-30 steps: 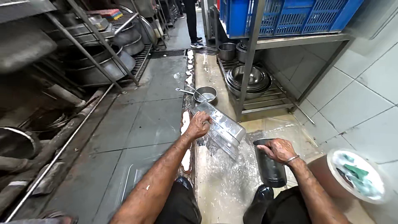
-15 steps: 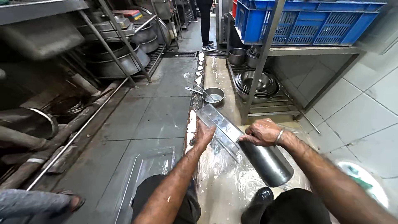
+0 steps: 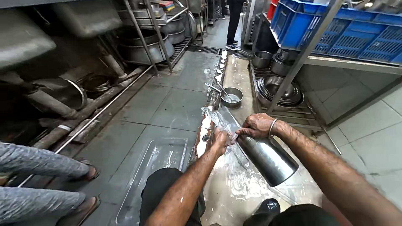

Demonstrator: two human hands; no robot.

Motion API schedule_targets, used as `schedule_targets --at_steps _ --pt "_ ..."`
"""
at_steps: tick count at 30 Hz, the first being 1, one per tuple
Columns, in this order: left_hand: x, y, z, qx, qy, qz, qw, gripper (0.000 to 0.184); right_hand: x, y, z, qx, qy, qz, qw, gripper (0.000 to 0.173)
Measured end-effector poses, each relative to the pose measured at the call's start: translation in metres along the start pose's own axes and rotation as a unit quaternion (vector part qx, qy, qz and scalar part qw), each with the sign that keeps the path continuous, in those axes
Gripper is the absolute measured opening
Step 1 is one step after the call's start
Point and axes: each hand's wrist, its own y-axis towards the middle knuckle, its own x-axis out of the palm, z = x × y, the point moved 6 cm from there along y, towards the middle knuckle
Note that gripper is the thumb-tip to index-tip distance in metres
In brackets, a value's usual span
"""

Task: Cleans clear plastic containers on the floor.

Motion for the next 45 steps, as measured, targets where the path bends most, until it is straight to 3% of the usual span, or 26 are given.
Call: schedule_targets --at_steps 7,13,17,20,25,28,32,35,40,42,45 --pt "-0.035 0.019 0.014 0.058 0.088 0.060 0.993 0.040 -0.003 0.022 0.015 -0.025 0.085 0.012 0.996 0.064" --pt "-0.074 0.033 0.022 0.036 0.151 0.080 0.985 0.043 0.007 0.048 0.016 -0.022 0.336 0.031 0.941 0.059" --pt "-0.092 0.034 0.023 0.028 0.146 0.100 0.984 0.039 0.016 0.075 0.009 0.006 0.526 0.065 0.848 0.055" --pt "-0.100 0.031 0.027 0.036 0.173 0.112 0.978 0.038 0.032 0.094 0.011 0.054 0.651 0.127 0.747 0.053" --pt "-0.107 0.036 0.029 0.056 0.217 0.125 0.967 0.042 0.059 0.072 0.025 0.181 0.735 0.260 0.600 0.044" --pt "-0.105 0.038 0.027 0.045 0.201 0.113 0.972 0.043 0.092 0.032 0.040 0.240 0.795 0.342 0.441 0.048" --pt "-0.101 0.035 0.028 0.038 0.192 0.116 0.974 0.042 0.143 -0.037 0.085 0.230 0.812 0.434 0.317 0.053" --pt "-0.098 0.034 0.029 0.031 0.180 0.118 0.976 0.042 0.174 -0.120 0.118 0.182 0.784 0.525 0.278 0.057" --pt "-0.081 0.030 0.029 0.038 0.141 0.100 0.984 0.041 0.253 -0.293 0.127 0.291 0.656 0.674 0.177 0.048" --pt "-0.071 0.032 0.026 0.044 0.117 0.083 0.989 0.040 0.294 -0.355 0.117 0.311 0.618 0.706 0.151 0.053" --pt "-0.053 0.032 0.023 0.031 0.072 0.067 0.995 0.035 0.331 -0.429 0.061 0.461 0.540 0.694 0.124 0.058"
